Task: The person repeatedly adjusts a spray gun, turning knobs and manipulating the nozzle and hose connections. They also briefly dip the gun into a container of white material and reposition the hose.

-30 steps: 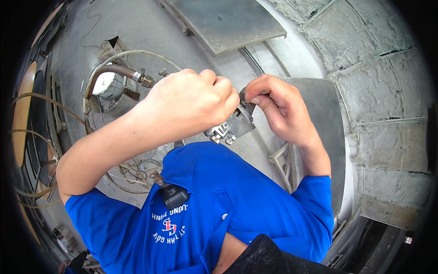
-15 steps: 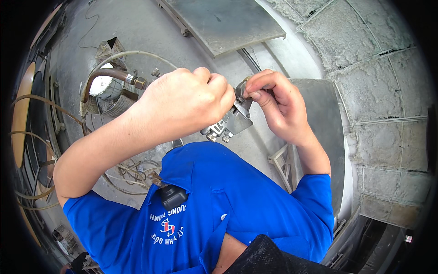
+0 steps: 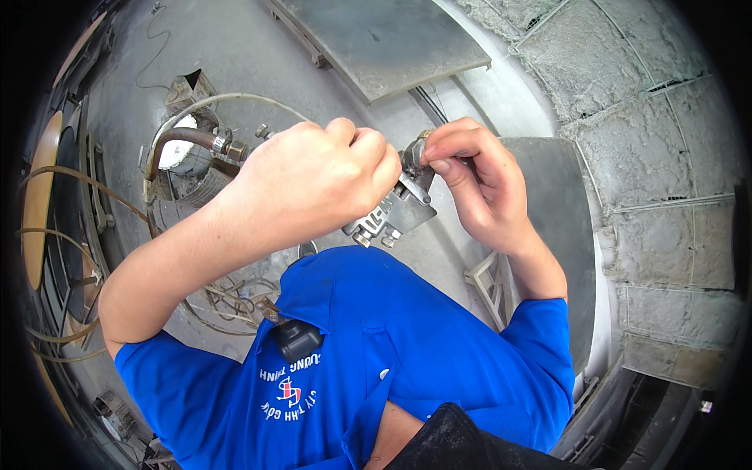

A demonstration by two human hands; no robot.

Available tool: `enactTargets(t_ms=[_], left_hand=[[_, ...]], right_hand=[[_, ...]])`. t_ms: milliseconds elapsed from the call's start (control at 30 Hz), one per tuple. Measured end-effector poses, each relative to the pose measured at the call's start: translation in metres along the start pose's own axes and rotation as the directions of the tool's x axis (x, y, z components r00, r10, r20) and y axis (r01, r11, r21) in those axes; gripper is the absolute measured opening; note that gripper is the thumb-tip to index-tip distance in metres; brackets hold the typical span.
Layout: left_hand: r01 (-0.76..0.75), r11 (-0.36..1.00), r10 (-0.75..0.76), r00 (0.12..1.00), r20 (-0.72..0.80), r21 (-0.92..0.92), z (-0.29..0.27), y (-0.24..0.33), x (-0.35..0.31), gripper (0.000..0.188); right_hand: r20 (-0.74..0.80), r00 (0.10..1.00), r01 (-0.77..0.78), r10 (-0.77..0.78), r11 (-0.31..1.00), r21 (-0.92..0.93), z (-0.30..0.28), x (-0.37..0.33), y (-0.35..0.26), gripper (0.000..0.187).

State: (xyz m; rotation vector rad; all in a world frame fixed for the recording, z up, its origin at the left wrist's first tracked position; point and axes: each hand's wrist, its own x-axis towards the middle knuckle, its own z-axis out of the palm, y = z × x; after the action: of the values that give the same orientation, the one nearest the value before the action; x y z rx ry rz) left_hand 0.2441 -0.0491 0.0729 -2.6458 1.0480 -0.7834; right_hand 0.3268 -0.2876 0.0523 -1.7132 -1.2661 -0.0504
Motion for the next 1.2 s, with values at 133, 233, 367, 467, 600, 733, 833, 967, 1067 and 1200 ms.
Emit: enactTargets(t_ms=[133,233,367,467,600,733,833,967,1067,1200], left_hand=[[0.003,1.000,-0.003,1.000,0.005,0.009,0.000,0.000,0.000,0.016],[-0.005,1.000,0.005,1.000,0.000,0.020,0.000,0.000,0.000,0.016],[-0.005,0.999,0.005,1.000,-0.007,0.033,-0.002,0.002,-0.001,0.016],[-0.006,0.999,0.006,1.000,-0.009,0.040,-0.004,0.004,0.000,0.016],[-0.005,1.000,0.006,1.000,-0.017,0.030,-0.005,0.008,0.000,0.016],[0.003,0.999,-0.002,1.000,-0.020,0.036,-0.002,0.010,0.000,0.015],[0.001,0.999,-0.001,1.000,-0.019,0.046,0.001,0.010,-0.001,0.015],[0.020,0.998,-0.017,0.999,-0.045,0.051,0.002,0.011,-0.001,0.017],[0.034,0.998,-0.032,0.999,-0.042,0.061,-0.002,0.014,0.001,0.017],[0.043,0.998,-0.042,0.999,-0.032,0.052,-0.009,0.019,0.008,0.019]], right_hand=[[-0.027,0.999,0.039,-0.039,0.999,-0.023,0.004,0.001,0.001,0.016],[-0.017,0.998,0.053,-0.054,0.995,-0.082,0.004,0.001,0.000,0.016],[-0.006,1.000,0.009,-0.009,0.998,-0.057,0.003,0.000,-0.003,0.016],[-0.012,0.999,-0.041,0.041,0.999,-0.026,0.003,-0.002,-0.004,0.015],[-0.017,0.995,-0.097,0.098,0.995,0.030,0.005,-0.007,-0.006,0.014],[0.016,0.995,-0.102,0.101,0.993,0.057,0.002,-0.008,-0.006,0.013],[0.036,0.992,-0.121,0.118,0.987,0.106,0.000,-0.008,-0.006,0.011],[0.052,0.995,-0.088,0.083,0.992,0.088,0.001,-0.009,-0.007,0.011],[-0.026,0.994,-0.099,0.107,0.971,0.216,0.003,-0.013,-0.007,0.014],[-0.050,0.998,-0.031,0.047,0.961,0.276,-0.009,-0.017,-0.009,0.012]])
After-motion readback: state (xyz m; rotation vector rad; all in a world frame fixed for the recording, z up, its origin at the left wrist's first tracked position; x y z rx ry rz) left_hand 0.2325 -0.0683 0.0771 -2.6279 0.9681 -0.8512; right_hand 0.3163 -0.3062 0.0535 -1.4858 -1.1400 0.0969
